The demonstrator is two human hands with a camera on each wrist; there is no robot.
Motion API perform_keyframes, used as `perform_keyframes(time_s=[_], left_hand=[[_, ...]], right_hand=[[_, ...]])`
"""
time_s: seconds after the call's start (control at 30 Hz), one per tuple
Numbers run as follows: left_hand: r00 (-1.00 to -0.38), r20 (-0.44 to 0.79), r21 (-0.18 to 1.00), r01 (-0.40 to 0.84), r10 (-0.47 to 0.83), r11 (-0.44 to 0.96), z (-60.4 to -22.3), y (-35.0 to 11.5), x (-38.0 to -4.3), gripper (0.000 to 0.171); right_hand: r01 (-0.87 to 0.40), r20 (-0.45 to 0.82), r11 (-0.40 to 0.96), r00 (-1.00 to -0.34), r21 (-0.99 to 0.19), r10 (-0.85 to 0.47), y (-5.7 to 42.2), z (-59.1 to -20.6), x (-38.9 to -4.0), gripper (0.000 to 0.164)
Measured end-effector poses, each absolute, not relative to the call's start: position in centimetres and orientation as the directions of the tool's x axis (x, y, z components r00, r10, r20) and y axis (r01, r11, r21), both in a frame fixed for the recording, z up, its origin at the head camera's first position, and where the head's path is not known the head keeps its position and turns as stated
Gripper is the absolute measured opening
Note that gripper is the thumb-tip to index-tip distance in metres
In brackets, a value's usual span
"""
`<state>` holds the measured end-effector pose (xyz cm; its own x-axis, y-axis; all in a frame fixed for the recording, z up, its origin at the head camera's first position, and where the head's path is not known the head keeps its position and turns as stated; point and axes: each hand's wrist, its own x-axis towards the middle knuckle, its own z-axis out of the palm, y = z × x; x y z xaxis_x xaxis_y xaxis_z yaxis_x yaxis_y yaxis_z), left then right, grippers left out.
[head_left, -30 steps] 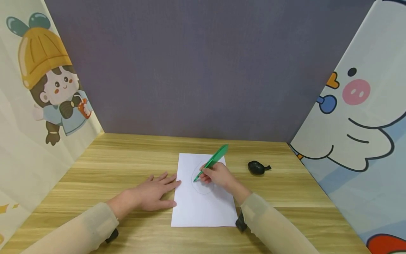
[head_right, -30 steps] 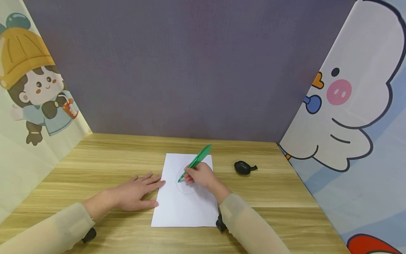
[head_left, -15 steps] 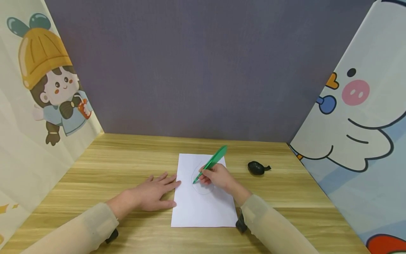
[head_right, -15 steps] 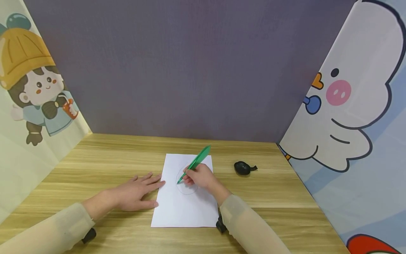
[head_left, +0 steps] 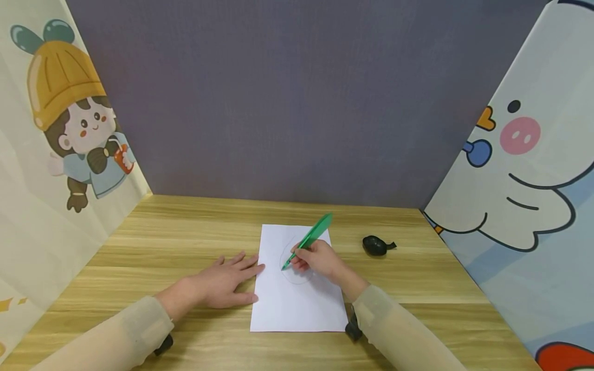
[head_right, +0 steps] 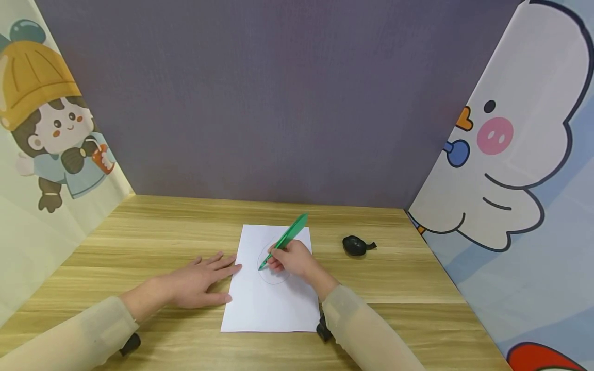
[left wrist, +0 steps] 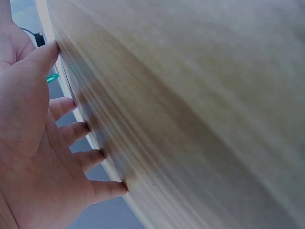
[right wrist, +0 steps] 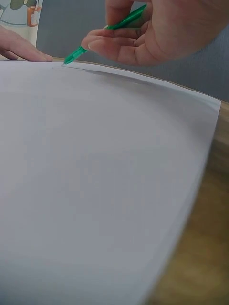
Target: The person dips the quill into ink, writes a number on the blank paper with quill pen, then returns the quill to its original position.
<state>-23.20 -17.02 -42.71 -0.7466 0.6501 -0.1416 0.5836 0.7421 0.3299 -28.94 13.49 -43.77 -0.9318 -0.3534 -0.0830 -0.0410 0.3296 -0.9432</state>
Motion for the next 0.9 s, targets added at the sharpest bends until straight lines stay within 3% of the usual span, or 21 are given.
perform_keyframes(time_s=[0.47,0.9], left_hand=[[-0.750,-0.152,0.328,0.575,0.643,0.749,-42.9,-17.0,-23.3,0.082],[-0.754,-0.159,0.328,0.568,0.637,0.755,-42.8,-17.0,-23.3,0.082]], right_hand=[[-0.025,-0.074,0.268,-0.933,-0.963,-0.353,14.4,-43.3,-29.1,0.033],[0.024,-0.076,0.189,-0.959,-0.982,-0.272,18.9,-42.6,-28.9,0.037]])
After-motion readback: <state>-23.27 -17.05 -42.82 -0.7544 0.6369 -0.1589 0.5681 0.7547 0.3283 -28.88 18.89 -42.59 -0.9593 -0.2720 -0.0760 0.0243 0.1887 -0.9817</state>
